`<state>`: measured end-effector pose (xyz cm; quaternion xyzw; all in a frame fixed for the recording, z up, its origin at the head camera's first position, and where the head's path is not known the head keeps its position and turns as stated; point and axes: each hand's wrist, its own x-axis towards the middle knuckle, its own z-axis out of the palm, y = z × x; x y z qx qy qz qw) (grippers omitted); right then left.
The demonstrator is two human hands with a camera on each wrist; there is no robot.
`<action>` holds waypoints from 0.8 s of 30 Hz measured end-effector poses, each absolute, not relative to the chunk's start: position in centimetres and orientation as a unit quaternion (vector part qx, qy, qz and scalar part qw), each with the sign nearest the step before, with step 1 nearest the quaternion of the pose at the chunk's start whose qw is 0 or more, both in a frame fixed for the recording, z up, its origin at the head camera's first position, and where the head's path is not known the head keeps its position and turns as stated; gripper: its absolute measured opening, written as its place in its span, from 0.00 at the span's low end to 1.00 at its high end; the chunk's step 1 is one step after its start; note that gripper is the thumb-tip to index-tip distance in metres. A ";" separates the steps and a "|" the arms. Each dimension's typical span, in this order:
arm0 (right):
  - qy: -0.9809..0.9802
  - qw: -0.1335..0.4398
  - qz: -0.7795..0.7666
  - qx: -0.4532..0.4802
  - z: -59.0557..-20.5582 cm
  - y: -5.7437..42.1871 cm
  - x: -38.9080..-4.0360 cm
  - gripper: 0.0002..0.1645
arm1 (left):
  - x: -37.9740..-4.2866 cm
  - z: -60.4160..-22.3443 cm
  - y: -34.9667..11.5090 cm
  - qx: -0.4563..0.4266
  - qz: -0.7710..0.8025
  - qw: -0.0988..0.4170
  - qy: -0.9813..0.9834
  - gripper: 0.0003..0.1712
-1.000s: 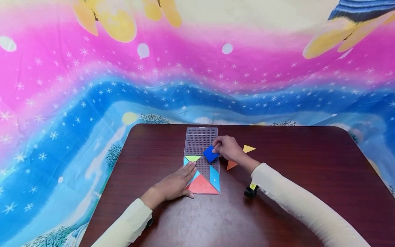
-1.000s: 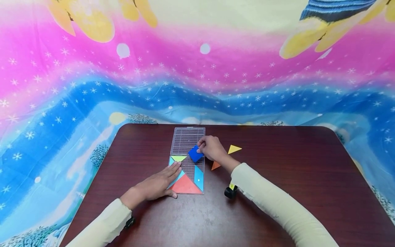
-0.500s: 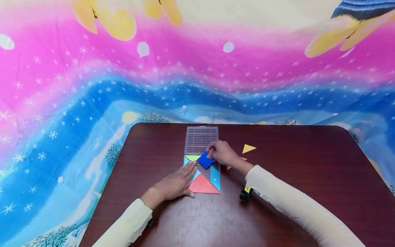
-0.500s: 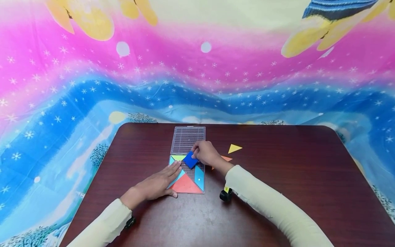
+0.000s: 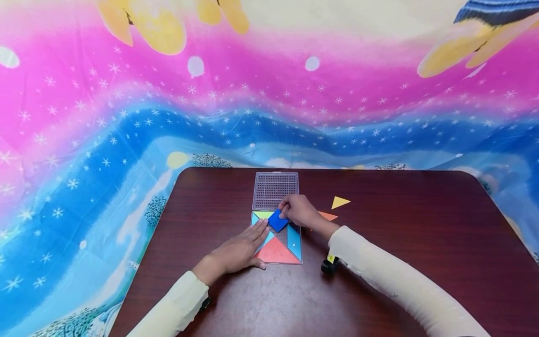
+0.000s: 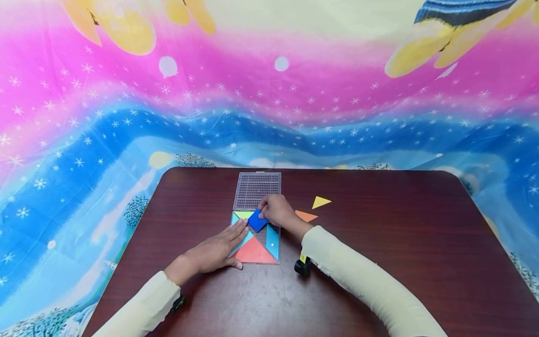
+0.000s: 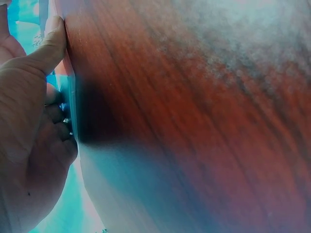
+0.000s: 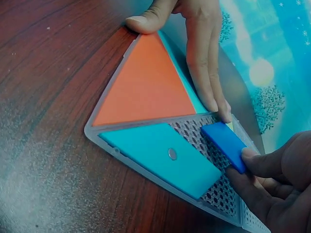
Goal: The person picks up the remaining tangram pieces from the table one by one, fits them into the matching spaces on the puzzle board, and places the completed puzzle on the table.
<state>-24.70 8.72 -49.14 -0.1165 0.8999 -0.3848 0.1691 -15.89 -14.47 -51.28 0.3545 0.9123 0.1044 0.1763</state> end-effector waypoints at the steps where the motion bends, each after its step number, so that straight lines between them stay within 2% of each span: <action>1: 0.901 0.169 -0.383 -0.116 -49.2 8.7 -24.7 0.07 | -15.9 -51.3 -14.5 0.355 0.105 0.176 0.912 0.56; 24: 0.925 0.123 -0.329 -0.145 -49.7 7.5 -24.9 0.03 | -16.0 -51.2 -14.4 0.357 0.106 0.180 0.910 0.55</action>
